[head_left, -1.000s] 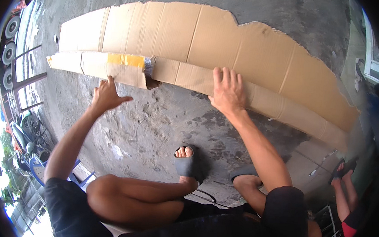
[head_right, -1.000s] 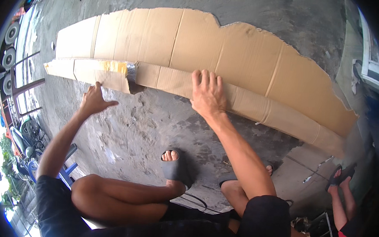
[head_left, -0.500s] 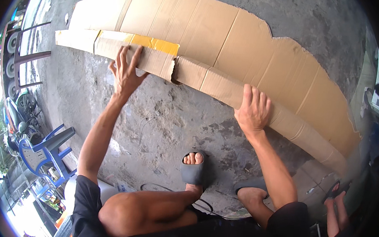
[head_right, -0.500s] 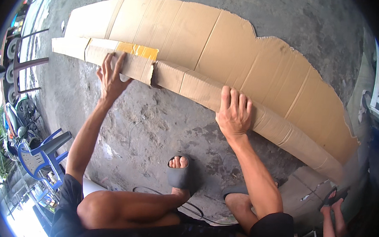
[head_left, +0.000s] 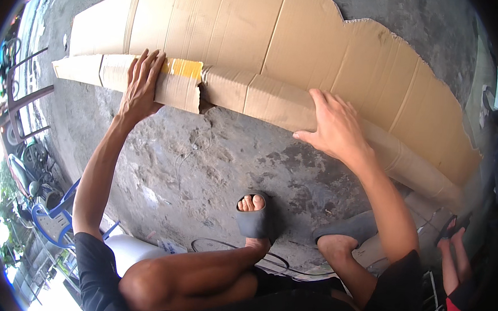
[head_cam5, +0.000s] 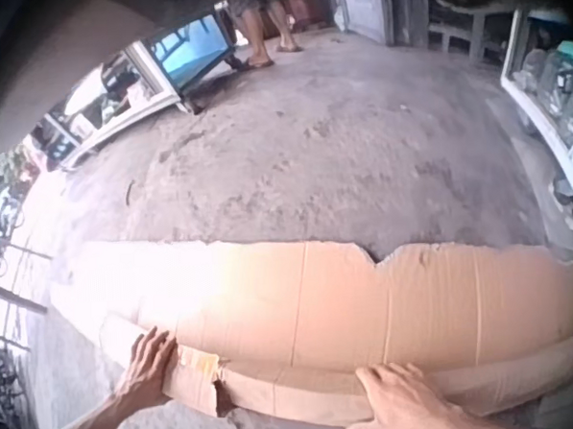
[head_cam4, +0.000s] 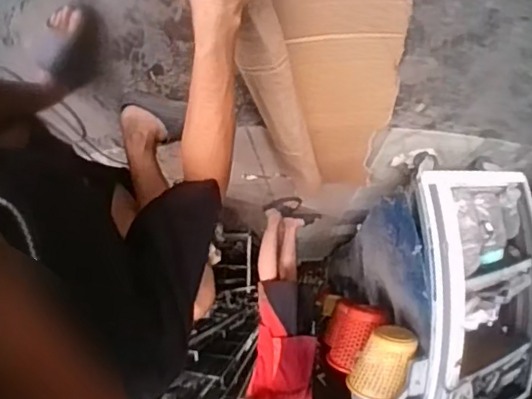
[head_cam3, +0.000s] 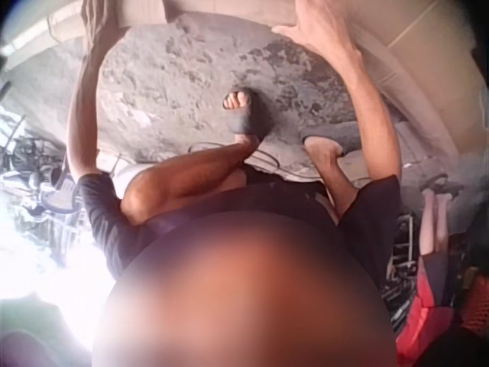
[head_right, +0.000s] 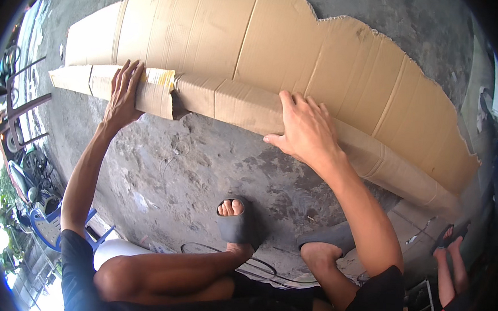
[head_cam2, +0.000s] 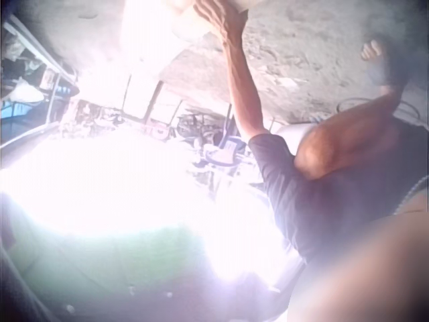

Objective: The person wraps a long object in bubble wrap and then encases it in a large piece of cardboard, securing the package with yellow tape. The person sits on the floor to perform the wrapping and taping.

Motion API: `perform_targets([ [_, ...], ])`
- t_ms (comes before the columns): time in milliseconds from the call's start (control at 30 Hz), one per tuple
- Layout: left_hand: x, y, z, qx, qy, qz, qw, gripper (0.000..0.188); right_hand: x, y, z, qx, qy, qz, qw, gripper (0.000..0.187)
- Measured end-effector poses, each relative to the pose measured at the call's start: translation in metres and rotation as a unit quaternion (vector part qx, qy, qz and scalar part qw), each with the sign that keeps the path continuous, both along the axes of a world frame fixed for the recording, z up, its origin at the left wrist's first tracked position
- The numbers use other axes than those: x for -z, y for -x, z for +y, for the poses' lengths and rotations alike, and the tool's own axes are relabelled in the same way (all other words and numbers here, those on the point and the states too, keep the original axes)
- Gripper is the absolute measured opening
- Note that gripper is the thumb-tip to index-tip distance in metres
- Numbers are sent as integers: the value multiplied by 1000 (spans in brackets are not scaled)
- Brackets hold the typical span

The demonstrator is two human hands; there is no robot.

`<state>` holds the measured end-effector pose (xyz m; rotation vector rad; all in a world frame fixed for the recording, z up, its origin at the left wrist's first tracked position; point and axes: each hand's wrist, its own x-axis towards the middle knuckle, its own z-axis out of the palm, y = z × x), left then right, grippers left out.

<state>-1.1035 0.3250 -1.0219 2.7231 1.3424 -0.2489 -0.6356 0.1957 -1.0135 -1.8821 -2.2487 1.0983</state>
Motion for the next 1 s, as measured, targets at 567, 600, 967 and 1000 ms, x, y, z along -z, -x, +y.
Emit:
perform_targets([
  [567,14,49,-21,96,-63,-46,992,109,27,55,-84,15,-265,-194,945,34],
  [600,6,51,-18,73,-45,-37,996,111,27,55,-84,10,-256,-195,947,34],
  [967,-7,24,42,42,-93,-153,983,60,32,53,-88,8,-267,-193,944,39],
  [1000,-3,16,55,27,-54,-126,990,51,32,53,-88,6,-272,-193,943,39],
])
